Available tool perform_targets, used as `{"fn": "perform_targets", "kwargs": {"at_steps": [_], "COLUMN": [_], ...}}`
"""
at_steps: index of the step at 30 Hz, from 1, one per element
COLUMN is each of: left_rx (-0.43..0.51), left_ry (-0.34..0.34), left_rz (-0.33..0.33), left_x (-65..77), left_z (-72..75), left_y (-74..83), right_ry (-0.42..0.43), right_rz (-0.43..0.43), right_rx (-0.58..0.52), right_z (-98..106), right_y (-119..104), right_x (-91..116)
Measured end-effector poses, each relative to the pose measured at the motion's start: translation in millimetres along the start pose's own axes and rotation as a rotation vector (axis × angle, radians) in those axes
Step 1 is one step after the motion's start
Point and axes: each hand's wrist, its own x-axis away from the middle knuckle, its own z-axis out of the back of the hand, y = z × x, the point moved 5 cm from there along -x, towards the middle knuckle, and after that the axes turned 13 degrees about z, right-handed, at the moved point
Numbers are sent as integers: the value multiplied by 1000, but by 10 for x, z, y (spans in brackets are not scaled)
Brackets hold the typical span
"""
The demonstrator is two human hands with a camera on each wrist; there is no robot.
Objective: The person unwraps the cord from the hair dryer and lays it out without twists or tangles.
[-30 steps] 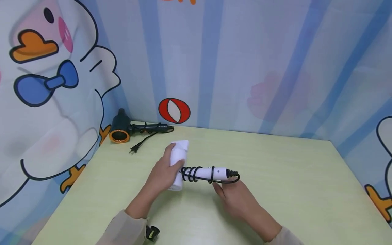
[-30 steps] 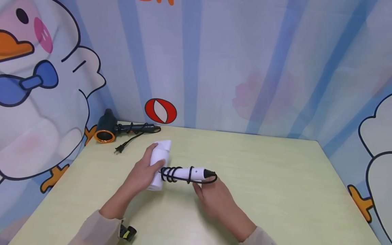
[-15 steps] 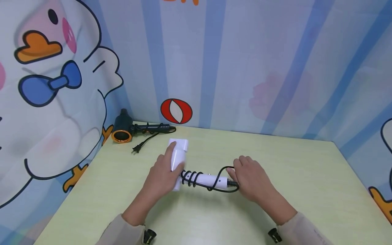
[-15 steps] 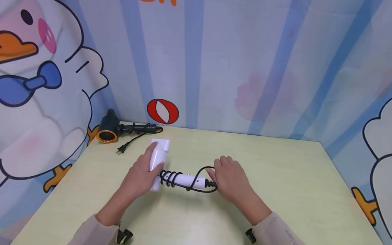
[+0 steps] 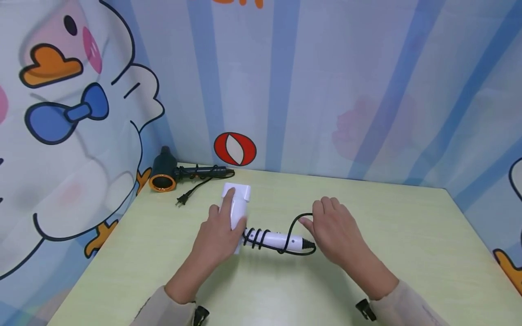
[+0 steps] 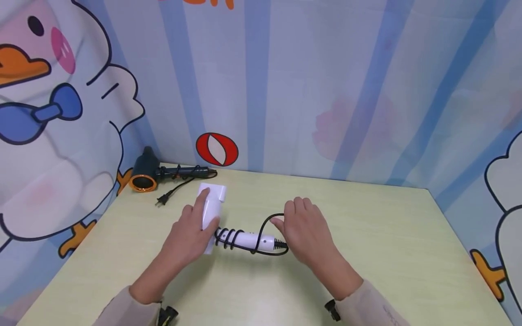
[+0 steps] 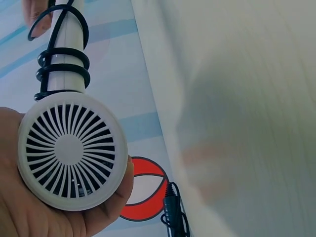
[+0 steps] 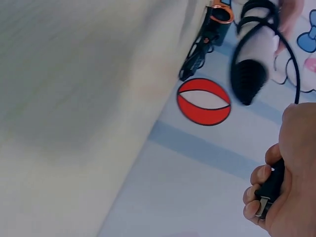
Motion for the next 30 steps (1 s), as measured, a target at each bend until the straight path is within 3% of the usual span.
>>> {"fn": "perform_targets", "kwargs": {"at_steps": [6, 14, 30], "left_rx": [17, 80, 100], "left_ry": [5, 37, 66], "left_rz": [15, 11, 34], "left_x": [2, -27, -120], "left_z": [-24, 1, 93], "left_y": [17, 43, 41], "right_ry": [66, 69, -68], "right_rz": [-15, -41, -26], "right_rx": [24, -26, -37], "right_z": [218, 298, 129], "right_y": [-126, -301, -598], "right_x": [-31, 50, 212]}}
